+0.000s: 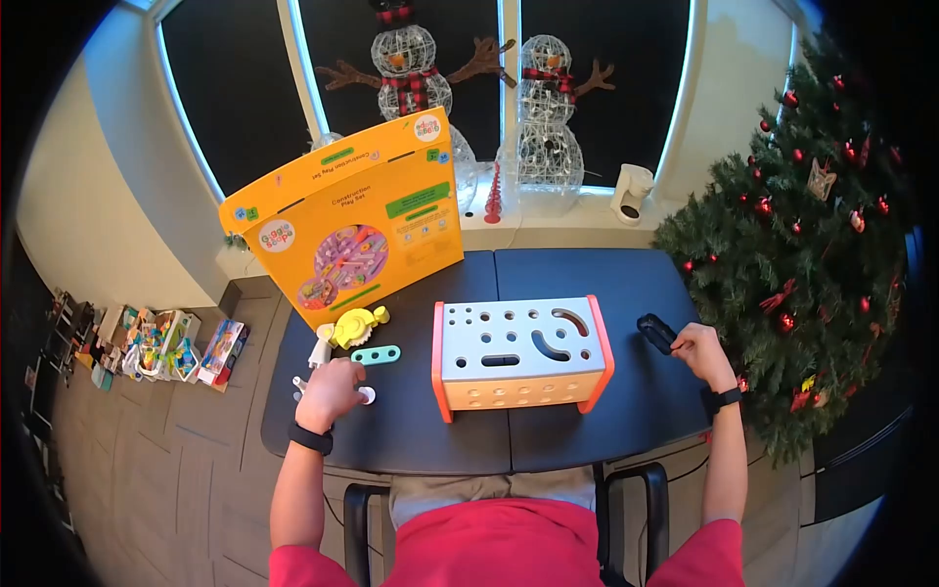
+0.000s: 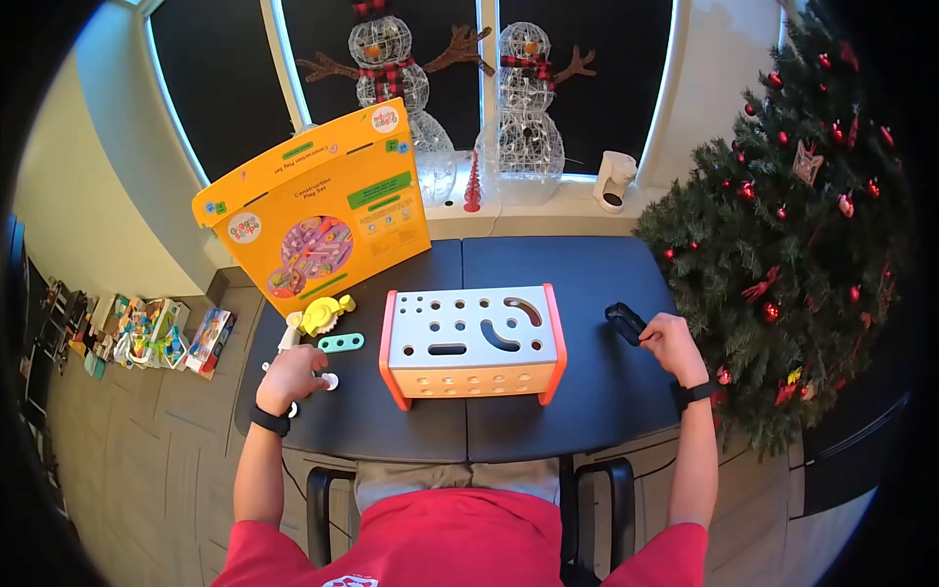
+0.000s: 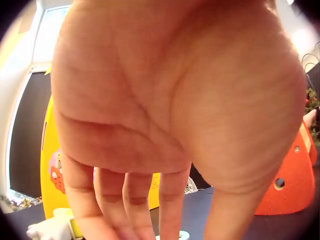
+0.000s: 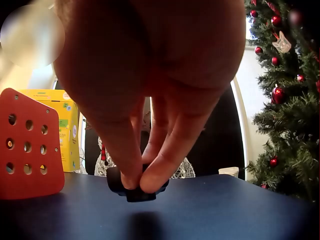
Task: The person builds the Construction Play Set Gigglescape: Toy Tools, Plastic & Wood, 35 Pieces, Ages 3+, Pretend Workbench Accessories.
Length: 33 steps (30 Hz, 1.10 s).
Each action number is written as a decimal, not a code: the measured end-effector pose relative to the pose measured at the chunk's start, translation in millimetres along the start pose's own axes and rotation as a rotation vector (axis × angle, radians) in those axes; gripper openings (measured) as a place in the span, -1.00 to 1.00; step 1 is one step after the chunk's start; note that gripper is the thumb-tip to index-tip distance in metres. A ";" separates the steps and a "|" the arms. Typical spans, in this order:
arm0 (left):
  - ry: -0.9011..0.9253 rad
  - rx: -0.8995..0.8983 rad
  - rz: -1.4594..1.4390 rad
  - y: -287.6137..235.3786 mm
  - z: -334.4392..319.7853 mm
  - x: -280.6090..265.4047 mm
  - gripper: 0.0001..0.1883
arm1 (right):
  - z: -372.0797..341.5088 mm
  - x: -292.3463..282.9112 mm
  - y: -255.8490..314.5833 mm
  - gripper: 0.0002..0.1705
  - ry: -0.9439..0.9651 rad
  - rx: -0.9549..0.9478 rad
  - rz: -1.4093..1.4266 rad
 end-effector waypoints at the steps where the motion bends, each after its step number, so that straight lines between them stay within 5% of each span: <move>1: -0.011 0.029 -0.018 1.4 2.0 1.7 -0.64 | 0.5 1.8 -4.5 -0.79 0.004 0.032 0.000; 12: 0.032 0.083 -0.138 18.9 9.7 28.1 -0.83 | -11.8 31.4 -38.4 -0.83 0.115 0.155 -0.010; 20: -0.140 0.120 -0.399 -19.0 -33.1 -39.9 -0.85 | -8.9 12.3 -6.5 -0.79 0.195 0.330 -0.043; 22: -0.362 0.328 -0.458 -36.9 -48.5 -66.9 -0.85 | -1.7 -6.7 23.1 -0.75 0.035 0.142 -0.130; 27: -0.463 0.522 -0.654 -84.6 -70.8 -98.6 -0.76 | 15.5 -36.3 137.9 -0.79 -0.101 -0.115 -0.084; 29: -0.489 0.590 -0.706 -106.5 -73.0 -103.1 -0.77 | 14.3 -44.2 195.8 -0.80 -0.210 -0.403 -0.200; 33: -0.528 0.728 -0.718 -148.2 -73.8 -110.0 -0.78 | 12.5 -42.2 271.5 -0.77 -0.243 -0.550 -0.170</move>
Point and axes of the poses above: each hand's wrist, its own z-axis towards the middle knuckle, its own x-axis out of the palm, y = z × x, the point moved 7 cm from there along z, towards the middle knuckle, and after that the axes turned 13 degrees about y, right-handed, at the moved point
